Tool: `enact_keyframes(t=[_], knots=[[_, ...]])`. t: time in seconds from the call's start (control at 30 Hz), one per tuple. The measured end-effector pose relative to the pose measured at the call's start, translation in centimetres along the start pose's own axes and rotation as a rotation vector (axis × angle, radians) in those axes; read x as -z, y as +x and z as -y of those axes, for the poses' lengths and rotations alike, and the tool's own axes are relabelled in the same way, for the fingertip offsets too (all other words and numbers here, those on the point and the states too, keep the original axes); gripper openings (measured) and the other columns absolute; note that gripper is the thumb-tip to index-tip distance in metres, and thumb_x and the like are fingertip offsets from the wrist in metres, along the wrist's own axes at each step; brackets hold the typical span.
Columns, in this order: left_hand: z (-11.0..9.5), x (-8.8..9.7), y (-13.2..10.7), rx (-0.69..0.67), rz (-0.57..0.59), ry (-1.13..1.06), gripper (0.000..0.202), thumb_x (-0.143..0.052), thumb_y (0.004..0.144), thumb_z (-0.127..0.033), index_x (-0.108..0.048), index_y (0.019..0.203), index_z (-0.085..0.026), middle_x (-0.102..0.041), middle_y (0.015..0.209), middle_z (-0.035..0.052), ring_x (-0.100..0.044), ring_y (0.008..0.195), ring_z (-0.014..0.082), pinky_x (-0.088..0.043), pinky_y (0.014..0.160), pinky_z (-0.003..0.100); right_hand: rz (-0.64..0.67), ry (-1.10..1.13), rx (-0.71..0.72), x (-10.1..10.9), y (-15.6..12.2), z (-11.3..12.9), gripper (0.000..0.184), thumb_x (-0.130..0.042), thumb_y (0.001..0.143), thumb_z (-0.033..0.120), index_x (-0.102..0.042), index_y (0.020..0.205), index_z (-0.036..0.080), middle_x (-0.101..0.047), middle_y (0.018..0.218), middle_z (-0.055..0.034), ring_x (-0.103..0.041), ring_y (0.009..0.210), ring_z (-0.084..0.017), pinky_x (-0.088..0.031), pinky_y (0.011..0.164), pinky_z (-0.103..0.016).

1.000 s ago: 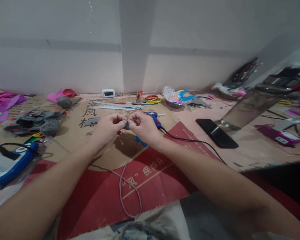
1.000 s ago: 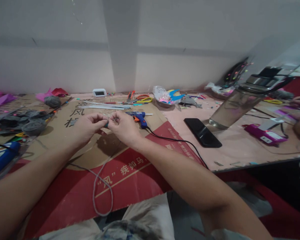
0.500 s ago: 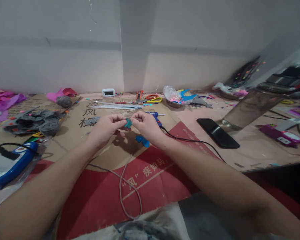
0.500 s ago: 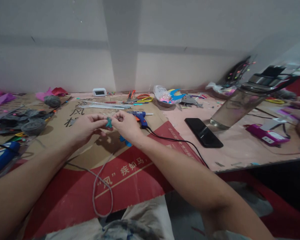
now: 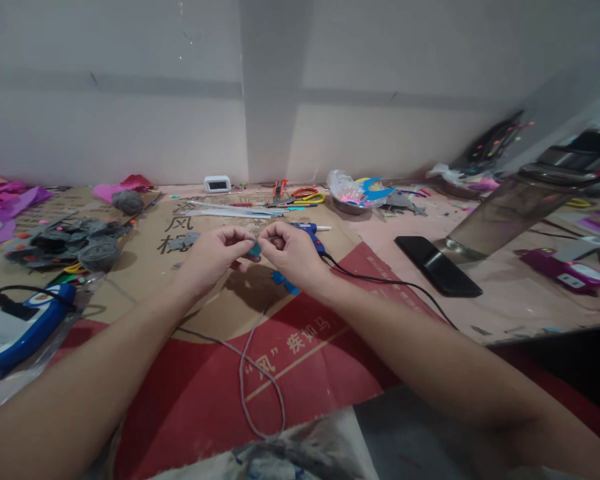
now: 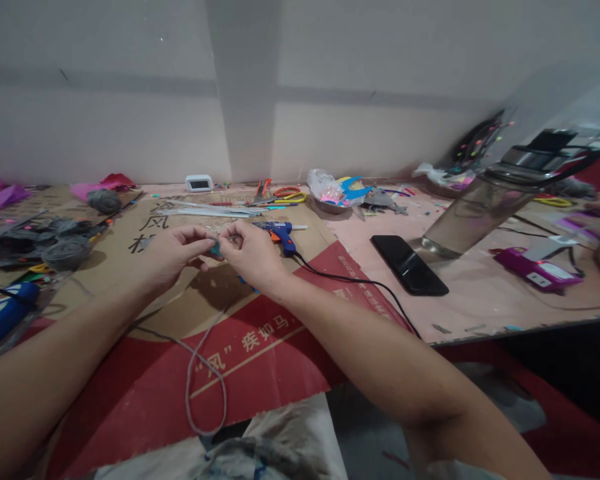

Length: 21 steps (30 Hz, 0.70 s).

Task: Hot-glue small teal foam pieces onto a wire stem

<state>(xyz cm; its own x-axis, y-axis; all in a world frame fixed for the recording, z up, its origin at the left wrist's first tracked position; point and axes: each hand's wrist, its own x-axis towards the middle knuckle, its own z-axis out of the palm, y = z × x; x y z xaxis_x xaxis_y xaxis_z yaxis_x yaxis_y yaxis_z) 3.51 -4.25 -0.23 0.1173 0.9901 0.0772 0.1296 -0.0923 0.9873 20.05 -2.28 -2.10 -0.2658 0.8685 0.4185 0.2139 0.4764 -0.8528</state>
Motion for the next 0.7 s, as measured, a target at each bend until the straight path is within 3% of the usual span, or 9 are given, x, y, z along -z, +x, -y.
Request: enact_keyframes(t=[0.47, 0.7], knots=[[0.31, 0.15, 0.04, 0.01, 0.033, -0.004, 0.022, -0.072, 0.074, -0.034, -0.066, 0.085, -0.015, -0.067, 0.079, 0.0035, -0.069, 0.072, 0.0181, -0.05, 0.049, 0.021, -0.001, -0.014, -0.014, -0.02, 0.0, -0.34, 0.011, -0.058, 0.079, 0.028, -0.062, 0.08, 0.018, -0.058, 0.068, 0.0024, -0.048, 0.061, -0.01, -0.035, 0.055, -0.022], [0.25, 0.04, 0.08, -0.001, 0.043, 0.002, 0.023, -0.071, 0.076, -0.036, -0.067, 0.086, -0.015, -0.066, 0.075, 0.0032, -0.065, 0.06, 0.014, -0.044, 0.04, 0.018, 0.007, 0.04, -0.047, 0.0, 0.18, -0.29, 0.011, -0.058, 0.078, 0.028, -0.06, 0.079, 0.017, -0.055, 0.065, 0.0035, -0.045, 0.058, -0.009, -0.034, 0.054, -0.023]])
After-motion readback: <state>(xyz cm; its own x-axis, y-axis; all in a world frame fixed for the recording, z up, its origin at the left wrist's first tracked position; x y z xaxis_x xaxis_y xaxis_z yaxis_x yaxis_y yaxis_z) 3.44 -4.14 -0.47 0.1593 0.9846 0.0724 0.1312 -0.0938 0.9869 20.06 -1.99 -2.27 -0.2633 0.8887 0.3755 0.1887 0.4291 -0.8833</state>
